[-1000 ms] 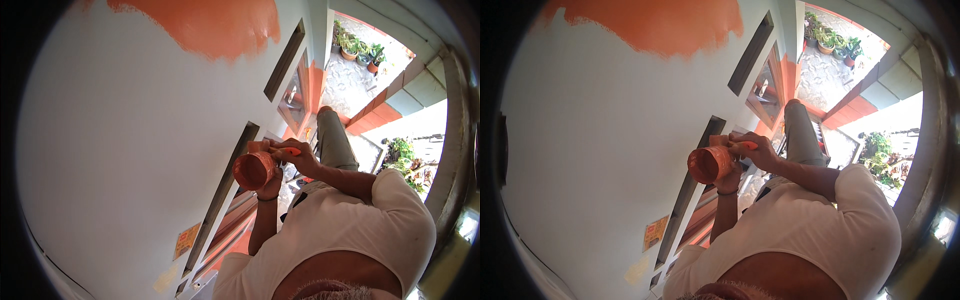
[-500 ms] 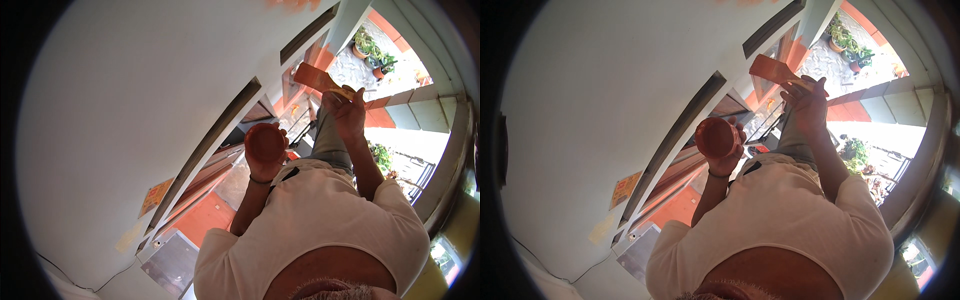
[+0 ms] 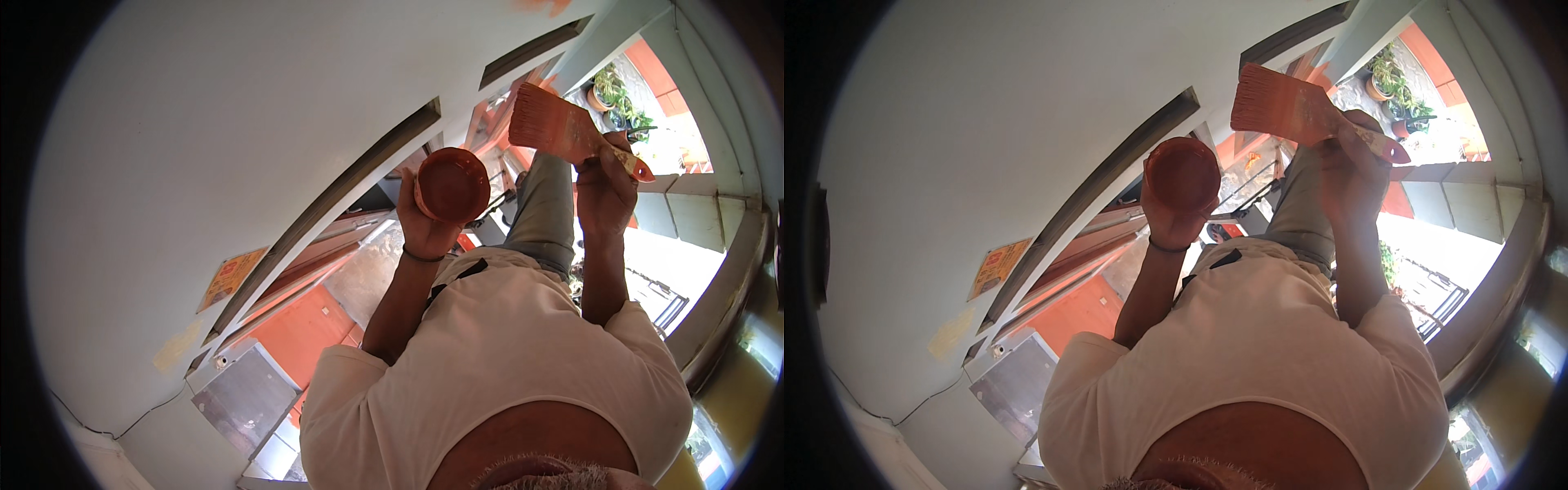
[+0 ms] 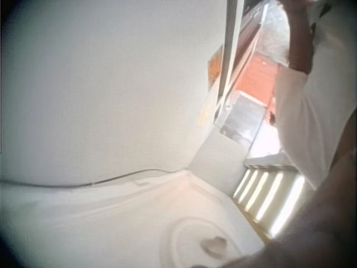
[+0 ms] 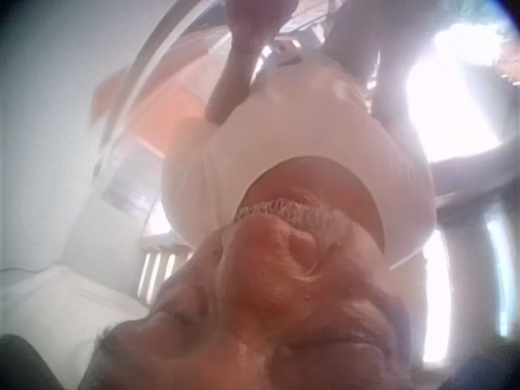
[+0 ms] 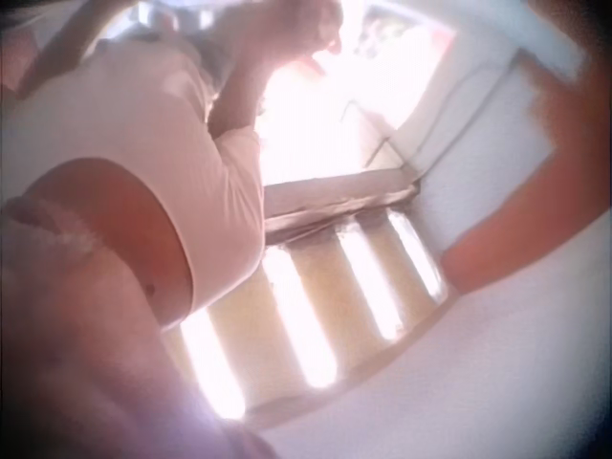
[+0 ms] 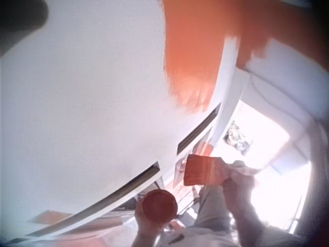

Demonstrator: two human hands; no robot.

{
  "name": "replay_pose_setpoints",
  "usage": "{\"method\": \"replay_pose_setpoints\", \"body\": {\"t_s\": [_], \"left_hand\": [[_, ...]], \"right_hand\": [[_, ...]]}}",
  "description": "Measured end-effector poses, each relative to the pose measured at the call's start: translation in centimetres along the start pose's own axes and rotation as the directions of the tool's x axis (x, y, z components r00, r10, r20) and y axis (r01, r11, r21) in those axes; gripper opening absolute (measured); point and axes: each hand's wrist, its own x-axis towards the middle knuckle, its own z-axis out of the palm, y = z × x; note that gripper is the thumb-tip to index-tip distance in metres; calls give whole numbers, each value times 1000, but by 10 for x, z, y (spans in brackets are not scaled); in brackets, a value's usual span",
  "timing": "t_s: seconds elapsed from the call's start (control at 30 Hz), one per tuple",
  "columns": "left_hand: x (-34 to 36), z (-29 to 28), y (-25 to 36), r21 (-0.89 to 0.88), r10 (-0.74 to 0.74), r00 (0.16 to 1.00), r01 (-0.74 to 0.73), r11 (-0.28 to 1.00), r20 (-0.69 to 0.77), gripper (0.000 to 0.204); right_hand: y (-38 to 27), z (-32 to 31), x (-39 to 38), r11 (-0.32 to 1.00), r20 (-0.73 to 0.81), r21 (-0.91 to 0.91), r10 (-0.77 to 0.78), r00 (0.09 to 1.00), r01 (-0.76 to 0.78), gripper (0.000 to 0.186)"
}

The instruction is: The person paints a white ceiling with orange paint using a brush and a small container. They repeatedly dip the brush into the container and apply paint in broad strokes across the ceiling surface.

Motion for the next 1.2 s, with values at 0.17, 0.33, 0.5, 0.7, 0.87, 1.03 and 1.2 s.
{"method": "replay_pose_setpoints", "body": {"t_s": [0.17, 0.33, 0.5, 0.7, 0.87, 1.03, 1.2], "left_hand": [[2, 15, -2, 20, 26, 990, -29, 999, 140, 73], [5, 19, -2, -78, 57, 973, -41, 996, 225, 70], [6, 24, 1, 39, 107, 978, -116, 993, 178, 68], [2, 31, 4, 103, 162, 979, -175, 979, 126, 66], [0, 35, 4, 66, 194, 970, -205, 977, 146, 62], [-1, 35, 6, 61, 189, 970, -201, 978, 153, 60], [2, 31, 6, 66, 200, 967, -213, 975, 160, 59]], "right_hand": [[-19, 40, -15, 824, 312, -453, -211, 926, 340, 31], [-27, 88, -21, 575, 573, -601, -175, 801, 555, 33], [-26, 108, -23, 534, 604, -671, -9, 797, 514, 34], [-4, 118, -20, 472, 628, -693, 25, 778, 544, 32], [8, 123, -18, 415, 639, -695, -17, 769, 587, 30], [20, 121, -15, 372, 663, -677, -66, 745, 635, 28], [26, 118, -12, 393, 680, -651, -80, 729, 650, 27]]}}
